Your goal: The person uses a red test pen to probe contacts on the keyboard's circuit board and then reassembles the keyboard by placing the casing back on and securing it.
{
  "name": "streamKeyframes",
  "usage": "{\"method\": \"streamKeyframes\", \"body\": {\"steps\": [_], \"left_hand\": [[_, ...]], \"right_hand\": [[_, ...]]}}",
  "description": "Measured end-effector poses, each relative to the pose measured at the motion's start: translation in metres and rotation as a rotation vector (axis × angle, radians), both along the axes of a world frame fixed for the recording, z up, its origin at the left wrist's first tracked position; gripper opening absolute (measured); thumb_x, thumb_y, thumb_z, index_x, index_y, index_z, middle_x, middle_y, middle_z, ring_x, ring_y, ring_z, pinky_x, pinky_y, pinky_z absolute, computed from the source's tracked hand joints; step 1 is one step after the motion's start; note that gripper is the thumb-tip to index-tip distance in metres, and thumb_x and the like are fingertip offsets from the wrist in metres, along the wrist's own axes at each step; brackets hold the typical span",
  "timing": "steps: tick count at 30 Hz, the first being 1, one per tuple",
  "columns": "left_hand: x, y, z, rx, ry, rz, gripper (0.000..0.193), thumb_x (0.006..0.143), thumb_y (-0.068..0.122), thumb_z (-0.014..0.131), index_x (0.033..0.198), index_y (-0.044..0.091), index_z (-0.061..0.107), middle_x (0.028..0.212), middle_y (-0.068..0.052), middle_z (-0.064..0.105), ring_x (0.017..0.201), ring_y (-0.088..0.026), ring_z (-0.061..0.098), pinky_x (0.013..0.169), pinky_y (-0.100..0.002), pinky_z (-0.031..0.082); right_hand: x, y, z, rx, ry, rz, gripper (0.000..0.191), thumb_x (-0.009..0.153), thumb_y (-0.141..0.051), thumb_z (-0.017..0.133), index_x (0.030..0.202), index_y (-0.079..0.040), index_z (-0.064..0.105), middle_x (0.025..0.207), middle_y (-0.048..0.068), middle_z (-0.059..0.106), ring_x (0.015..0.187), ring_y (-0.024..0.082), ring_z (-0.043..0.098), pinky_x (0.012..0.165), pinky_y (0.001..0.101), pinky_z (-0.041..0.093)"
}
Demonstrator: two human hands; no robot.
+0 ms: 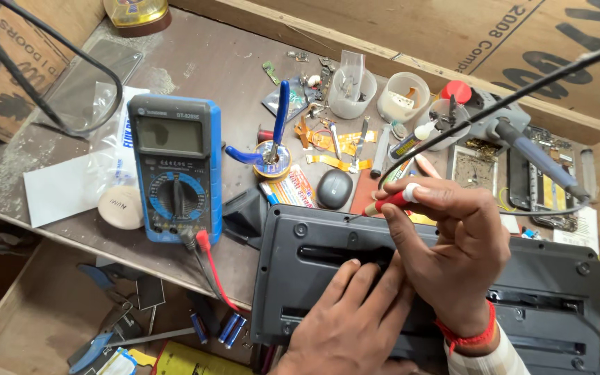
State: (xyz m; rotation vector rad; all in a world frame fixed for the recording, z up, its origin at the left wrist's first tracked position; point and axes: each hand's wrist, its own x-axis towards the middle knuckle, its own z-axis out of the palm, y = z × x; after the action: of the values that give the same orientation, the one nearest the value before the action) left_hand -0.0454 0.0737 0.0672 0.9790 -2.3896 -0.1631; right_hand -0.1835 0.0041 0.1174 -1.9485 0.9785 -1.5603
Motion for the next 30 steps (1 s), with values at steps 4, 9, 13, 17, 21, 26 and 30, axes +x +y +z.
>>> {"method": "streamKeyframes", "body": {"steps": [4, 9, 13, 17, 21, 26, 30], "left_hand": [[-0.002, 0.005, -0.01, -0.002, -0.006, 0.008, 0.085, 0.087, 0.065, 0.066, 0.142, 0.0, 0.059, 0.154, -0.025, 0.047, 0.135, -0.038, 0.048, 0.122, -0.053, 0.033], [-0.002, 0.004, -0.009, 0.026, 0.016, -0.009, 0.088, 0.084, 0.064, 0.067, 0.142, -0.002, 0.058, 0.15, -0.024, 0.049, 0.134, -0.04, 0.048, 0.121, -0.054, 0.033], [0.003, 0.001, 0.004, 0.05, 0.034, -0.017, 0.091, 0.075, 0.06, 0.075, 0.138, -0.004, 0.059, 0.145, -0.024, 0.052, 0.131, -0.041, 0.048, 0.119, -0.054, 0.034], [0.003, -0.001, 0.017, 0.066, 0.064, -0.013, 0.092, 0.071, 0.057, 0.082, 0.133, -0.007, 0.059, 0.14, -0.024, 0.053, 0.129, -0.04, 0.049, 0.119, -0.052, 0.032], [0.003, -0.002, 0.023, 0.043, 0.041, 0.022, 0.096, 0.067, 0.057, 0.083, 0.136, -0.006, 0.058, 0.142, -0.022, 0.054, 0.128, -0.037, 0.05, 0.119, -0.049, 0.032], [0.002, -0.004, 0.026, 0.006, 0.029, 0.046, 0.104, 0.062, 0.058, 0.084, 0.139, -0.006, 0.057, 0.148, -0.024, 0.05, 0.126, -0.036, 0.05, 0.117, -0.048, 0.033], [0.002, -0.005, 0.024, 0.008, 0.008, 0.042, 0.103, 0.063, 0.06, 0.084, 0.137, -0.007, 0.056, 0.147, -0.024, 0.05, 0.127, -0.037, 0.05, 0.117, -0.049, 0.032]], "right_hand": [[-0.001, 0.002, -0.002, 0.011, 0.016, -0.009, 0.04, 0.096, 0.016, 0.071, 0.123, 0.001, 0.047, 0.117, 0.022, 0.068, 0.108, 0.023, 0.073, 0.096, 0.0325, 0.064], [-0.001, 0.001, -0.002, -0.022, 0.057, -0.005, 0.039, 0.096, 0.015, 0.072, 0.123, 0.001, 0.047, 0.118, 0.022, 0.068, 0.107, 0.023, 0.073, 0.097, 0.0328, 0.063], [0.001, -0.007, -0.003, -0.104, 0.086, -0.004, 0.036, 0.094, 0.014, 0.072, 0.12, 0.003, 0.049, 0.119, 0.023, 0.067, 0.105, 0.023, 0.074, 0.09, 0.0321, 0.065], [0.002, -0.013, -0.005, -0.149, 0.092, 0.008, 0.035, 0.096, 0.013, 0.072, 0.121, 0.002, 0.05, 0.118, 0.02, 0.068, 0.108, 0.023, 0.074, 0.09, 0.0319, 0.065], [0.003, -0.023, -0.009, -0.123, 0.061, -0.032, 0.035, 0.096, 0.009, 0.074, 0.122, 0.001, 0.052, 0.112, 0.016, 0.07, 0.103, 0.02, 0.075, 0.091, 0.0315, 0.064], [0.0, -0.032, -0.014, -0.065, -0.057, -0.009, 0.032, 0.098, 0.005, 0.073, 0.12, 0.0, 0.051, 0.113, 0.014, 0.071, 0.102, 0.018, 0.075, 0.089, 0.0293, 0.064], [0.0, -0.034, -0.016, -0.07, -0.04, -0.012, 0.031, 0.097, 0.005, 0.073, 0.12, 0.001, 0.053, 0.112, 0.014, 0.071, 0.1, 0.018, 0.075, 0.088, 0.0295, 0.064]]}}
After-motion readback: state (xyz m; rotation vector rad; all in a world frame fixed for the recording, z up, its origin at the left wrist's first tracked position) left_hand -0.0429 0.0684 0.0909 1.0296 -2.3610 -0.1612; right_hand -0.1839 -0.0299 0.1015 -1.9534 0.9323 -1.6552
